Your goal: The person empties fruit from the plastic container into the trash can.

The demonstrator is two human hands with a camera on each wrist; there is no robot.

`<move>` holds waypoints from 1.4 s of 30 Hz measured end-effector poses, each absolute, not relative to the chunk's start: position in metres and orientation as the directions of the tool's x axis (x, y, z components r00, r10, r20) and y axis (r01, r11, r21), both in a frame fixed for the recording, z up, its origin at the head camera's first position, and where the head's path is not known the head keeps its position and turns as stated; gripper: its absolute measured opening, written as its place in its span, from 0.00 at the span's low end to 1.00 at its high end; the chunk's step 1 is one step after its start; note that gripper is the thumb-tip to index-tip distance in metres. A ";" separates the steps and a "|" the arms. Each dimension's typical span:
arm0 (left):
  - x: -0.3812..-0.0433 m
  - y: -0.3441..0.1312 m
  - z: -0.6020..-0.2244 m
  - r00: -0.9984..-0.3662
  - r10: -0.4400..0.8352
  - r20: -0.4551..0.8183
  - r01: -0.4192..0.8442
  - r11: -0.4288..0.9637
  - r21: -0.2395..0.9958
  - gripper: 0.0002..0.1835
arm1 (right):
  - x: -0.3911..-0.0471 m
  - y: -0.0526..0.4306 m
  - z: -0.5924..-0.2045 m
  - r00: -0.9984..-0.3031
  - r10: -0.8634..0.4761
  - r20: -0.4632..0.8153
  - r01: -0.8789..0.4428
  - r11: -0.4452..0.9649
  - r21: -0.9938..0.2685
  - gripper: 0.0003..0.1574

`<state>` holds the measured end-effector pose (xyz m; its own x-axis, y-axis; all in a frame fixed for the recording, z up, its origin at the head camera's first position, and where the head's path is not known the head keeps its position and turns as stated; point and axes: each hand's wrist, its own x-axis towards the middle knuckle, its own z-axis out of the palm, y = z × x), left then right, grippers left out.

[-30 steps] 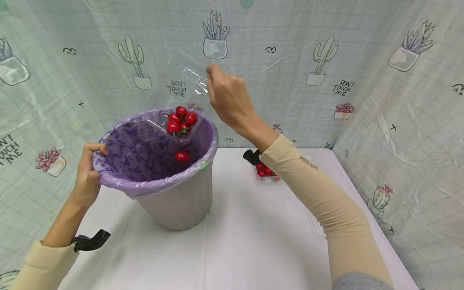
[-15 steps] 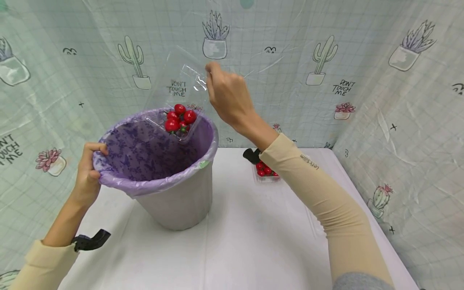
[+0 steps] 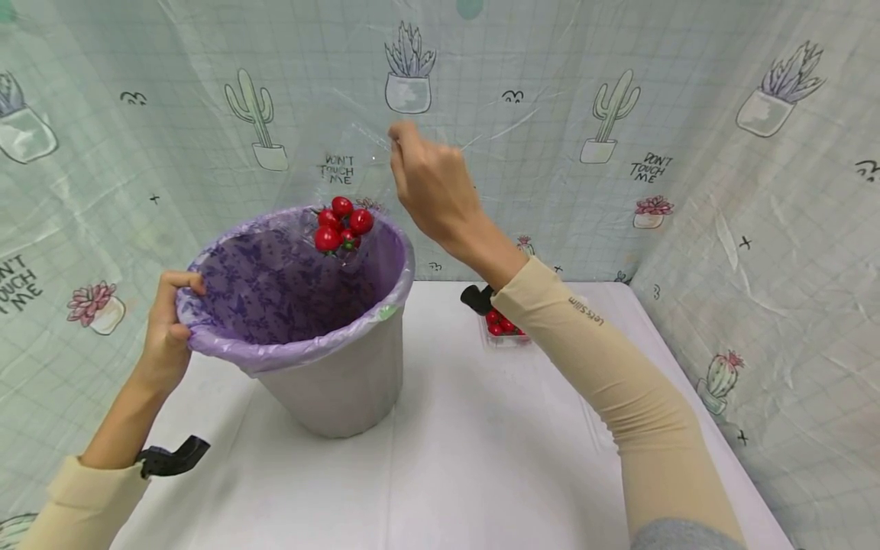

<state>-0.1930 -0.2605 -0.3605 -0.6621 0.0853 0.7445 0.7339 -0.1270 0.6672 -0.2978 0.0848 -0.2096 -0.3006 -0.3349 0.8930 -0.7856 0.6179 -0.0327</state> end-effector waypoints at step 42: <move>-0.190 -0.259 -0.358 -0.668 0.087 0.739 0.729 -0.123 0.674 0.38 | -0.291 0.082 -0.203 -0.182 -0.362 0.914 -0.790 0.608 0.083 0.18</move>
